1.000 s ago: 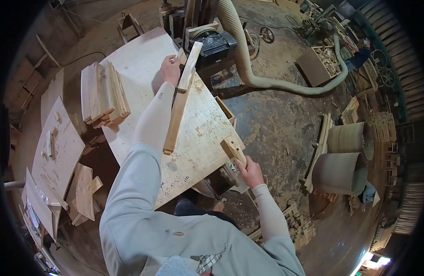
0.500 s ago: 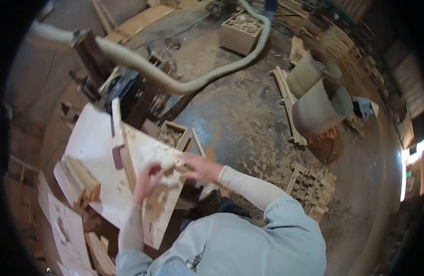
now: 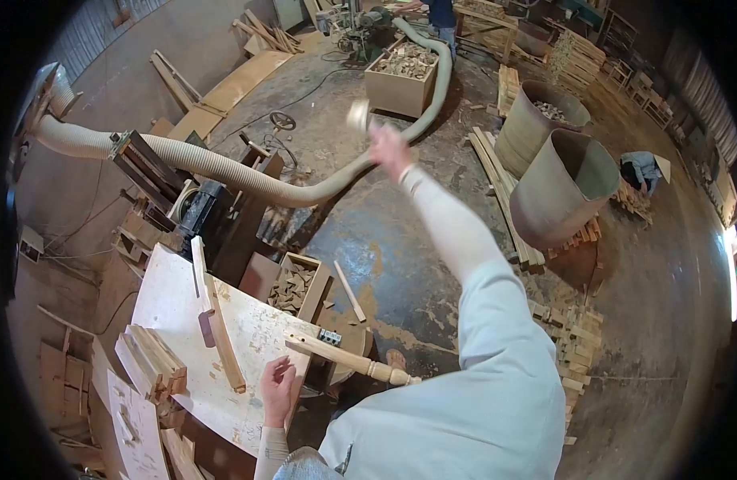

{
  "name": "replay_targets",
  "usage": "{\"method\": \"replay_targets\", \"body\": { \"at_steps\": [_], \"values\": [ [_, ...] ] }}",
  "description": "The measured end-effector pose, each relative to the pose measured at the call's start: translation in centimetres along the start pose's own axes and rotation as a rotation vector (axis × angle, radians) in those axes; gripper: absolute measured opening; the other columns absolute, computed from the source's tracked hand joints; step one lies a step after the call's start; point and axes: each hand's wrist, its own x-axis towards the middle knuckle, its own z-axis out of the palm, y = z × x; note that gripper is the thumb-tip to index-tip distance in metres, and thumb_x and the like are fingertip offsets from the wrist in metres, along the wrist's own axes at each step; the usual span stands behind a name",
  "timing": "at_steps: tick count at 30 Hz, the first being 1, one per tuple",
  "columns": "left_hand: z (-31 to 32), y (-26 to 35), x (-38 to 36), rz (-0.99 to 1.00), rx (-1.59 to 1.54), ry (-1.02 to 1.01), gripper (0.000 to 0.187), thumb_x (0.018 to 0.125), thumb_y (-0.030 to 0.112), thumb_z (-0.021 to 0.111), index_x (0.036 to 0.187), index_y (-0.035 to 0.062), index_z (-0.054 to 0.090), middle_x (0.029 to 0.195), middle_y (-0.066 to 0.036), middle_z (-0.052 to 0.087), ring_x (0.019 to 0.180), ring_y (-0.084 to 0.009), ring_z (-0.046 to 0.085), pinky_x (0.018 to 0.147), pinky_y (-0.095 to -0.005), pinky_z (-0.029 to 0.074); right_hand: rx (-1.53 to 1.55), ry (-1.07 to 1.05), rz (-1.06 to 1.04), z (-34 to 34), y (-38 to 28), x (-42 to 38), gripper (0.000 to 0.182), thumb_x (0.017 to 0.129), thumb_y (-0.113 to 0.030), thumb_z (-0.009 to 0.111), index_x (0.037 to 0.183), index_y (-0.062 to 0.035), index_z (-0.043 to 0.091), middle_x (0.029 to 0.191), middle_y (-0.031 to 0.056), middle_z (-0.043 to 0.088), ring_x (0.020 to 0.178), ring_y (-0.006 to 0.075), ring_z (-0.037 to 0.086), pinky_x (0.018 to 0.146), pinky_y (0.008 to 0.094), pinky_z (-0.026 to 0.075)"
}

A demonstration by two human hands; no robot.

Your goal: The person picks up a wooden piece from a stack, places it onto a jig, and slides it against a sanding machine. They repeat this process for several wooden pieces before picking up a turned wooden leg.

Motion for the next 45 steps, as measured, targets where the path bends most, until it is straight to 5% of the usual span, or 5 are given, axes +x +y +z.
{"method": "replay_targets", "body": {
  "at_steps": [4,15,25,39,45],
  "values": [
    [-1.0,-0.2,-1.1,-0.053,0.055,0.112,0.028,0.106,0.011,0.074,0.133,0.0013,0.072,0.121,-0.008,0.074,0.103,-0.0144,0.070,0.090,-0.0307,0.059,-0.397,0.086,-0.096,1.4,-10.6,-1.7,0.080,0.116,-0.059,0.052,0.174,-0.0063,0.036,0.156,0.0132,0.064,0.118,0.0269,0.074,0.091,0.0315,0.060],
    [-1.2,-3.0,-1.8,-0.122,0.100,0.149,0.023,0.105,0.010,0.075,0.126,-0.0008,0.075,0.113,-0.010,0.076,0.100,-0.0173,0.072,0.091,-0.0333,0.059,-0.424,-0.321,0.219,0.6,9.4,-16.8,0.064,0.115,-0.056,0.059,0.148,-0.0026,0.067,0.115,0.0033,0.073,0.095,0.0149,0.070,0.087,0.0331,0.061],
    [-4.8,0.7,-1.3,0.158,0.422,0.208,0.021,0.102,0.010,0.078,0.121,0.0003,0.076,0.113,-0.016,0.075,0.103,-0.0282,0.075,0.092,-0.0375,0.060,-0.326,-0.360,0.453,-0.5,15.4,-28.9,0.056,0.116,-0.039,0.064,0.156,-0.0007,0.060,0.129,0.0104,0.076,0.103,0.0121,0.072,0.091,0.0294,0.060],
    [-36.1,2.7,3.7,0.069,1.014,1.084,0.046,0.099,0.031,0.082,0.132,-0.0006,0.074,0.141,-0.023,0.068,0.133,-0.0422,0.065,0.114,-0.0495,0.051,-0.692,-0.685,0.264,17.5,14.3,-39.9,0.074,0.108,-0.031,0.074,0.164,0.0077,0.046,0.142,0.0281,0.070,0.125,0.0355,0.073,0.108,0.0426,0.056],
    [-40.9,-2.3,3.5,0.020,1.170,0.759,0.072,0.099,0.043,0.078,0.156,0.0025,0.059,0.167,-0.025,0.049,0.158,-0.0454,0.043,0.131,-0.0578,0.033,-0.948,-0.603,0.112,20.4,14.7,-40.6,0.079,0.107,-0.034,0.073,0.166,0.0065,0.040,0.157,0.0338,0.059,0.140,0.0500,0.062,0.116,0.0504,0.050]
  ]
}}
